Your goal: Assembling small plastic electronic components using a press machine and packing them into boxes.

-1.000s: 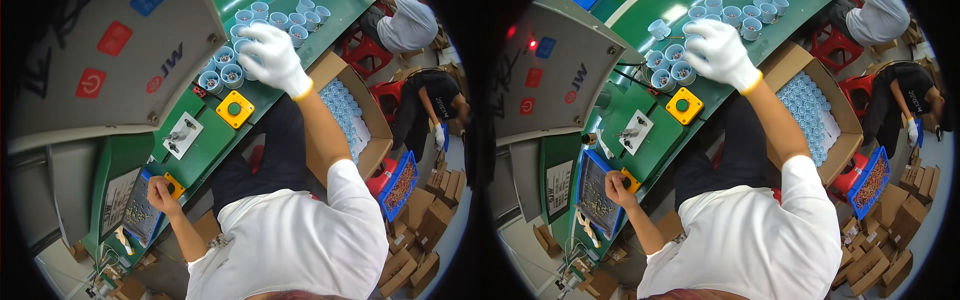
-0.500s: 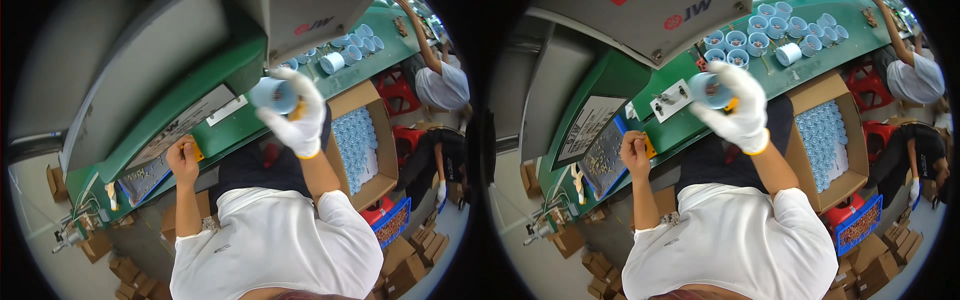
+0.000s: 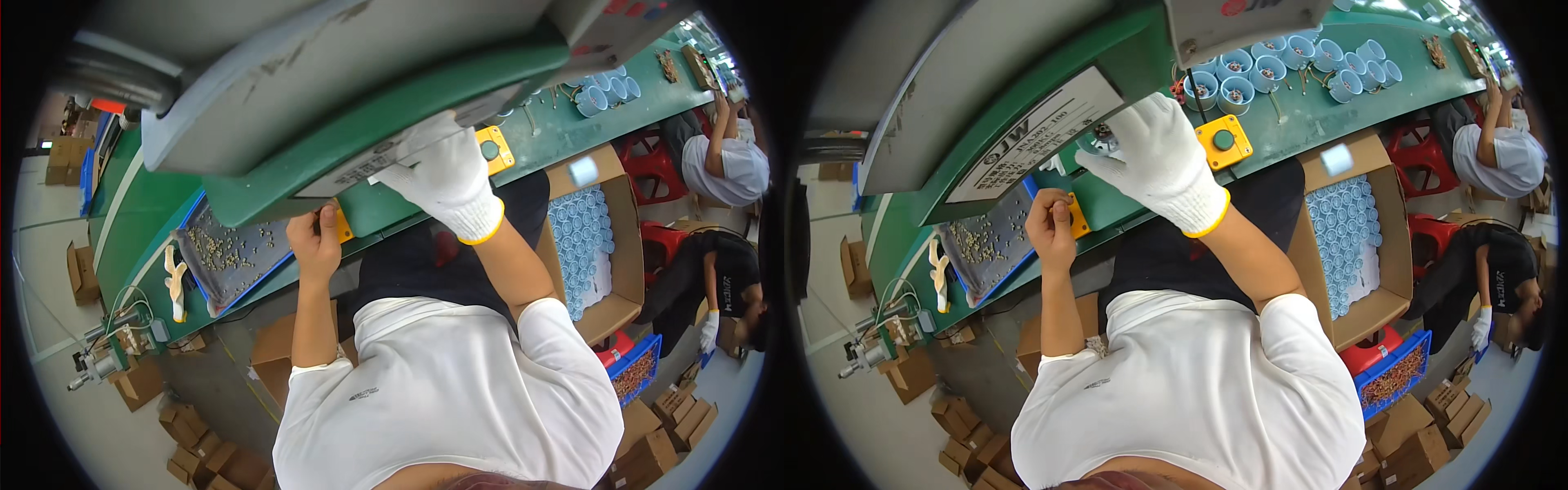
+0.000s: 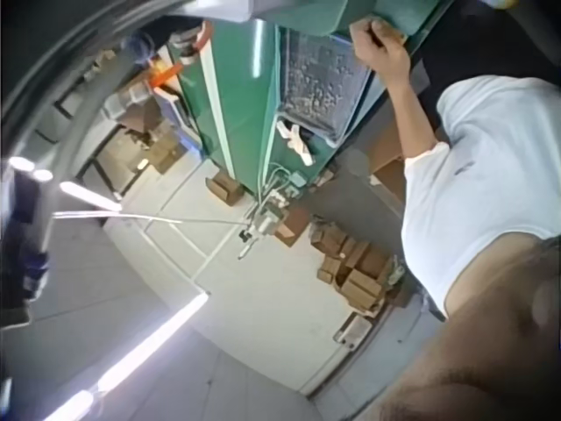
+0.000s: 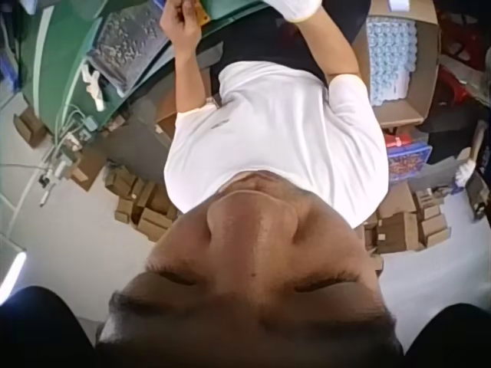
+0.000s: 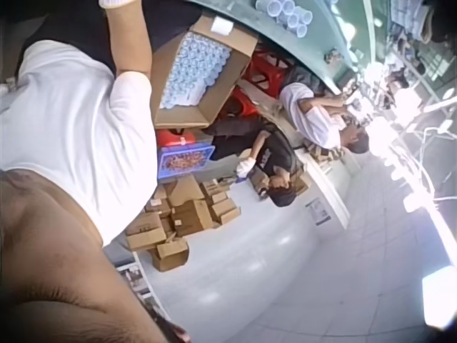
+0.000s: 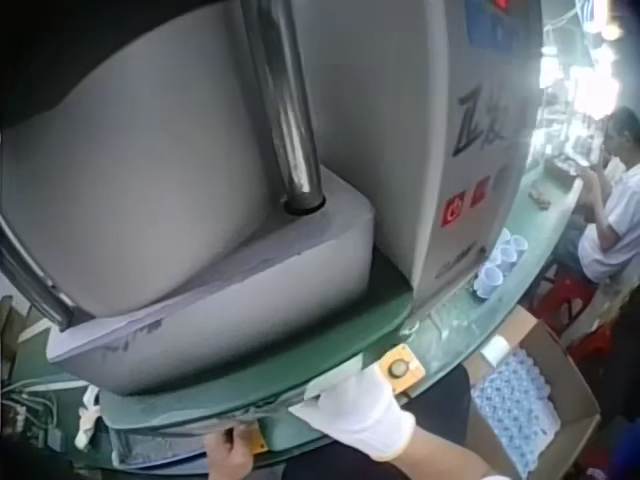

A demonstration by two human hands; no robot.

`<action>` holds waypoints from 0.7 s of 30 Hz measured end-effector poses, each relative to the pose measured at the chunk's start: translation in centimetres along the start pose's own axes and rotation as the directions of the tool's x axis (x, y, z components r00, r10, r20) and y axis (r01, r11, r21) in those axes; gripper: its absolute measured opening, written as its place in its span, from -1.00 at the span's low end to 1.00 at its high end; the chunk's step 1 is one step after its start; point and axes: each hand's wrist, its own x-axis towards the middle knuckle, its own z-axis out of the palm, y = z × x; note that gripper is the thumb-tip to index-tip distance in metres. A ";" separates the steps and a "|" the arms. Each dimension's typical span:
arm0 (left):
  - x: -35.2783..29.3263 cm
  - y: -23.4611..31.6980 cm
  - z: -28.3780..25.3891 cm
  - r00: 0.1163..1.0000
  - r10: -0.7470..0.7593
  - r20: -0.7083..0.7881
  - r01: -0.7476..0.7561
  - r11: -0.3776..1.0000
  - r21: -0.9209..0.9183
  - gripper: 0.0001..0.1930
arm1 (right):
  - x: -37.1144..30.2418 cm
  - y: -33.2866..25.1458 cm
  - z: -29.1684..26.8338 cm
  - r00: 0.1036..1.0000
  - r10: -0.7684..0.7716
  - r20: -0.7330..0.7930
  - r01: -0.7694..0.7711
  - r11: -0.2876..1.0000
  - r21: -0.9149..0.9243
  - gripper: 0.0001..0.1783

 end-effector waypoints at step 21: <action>-1.1 -2.8 0.2 0.949 0.249 -0.192 -0.161 0.910 0.381 -0.75 | -30.1 25.1 -11.8 0.592 0.527 -0.610 -0.765 0.604 -0.221 -0.62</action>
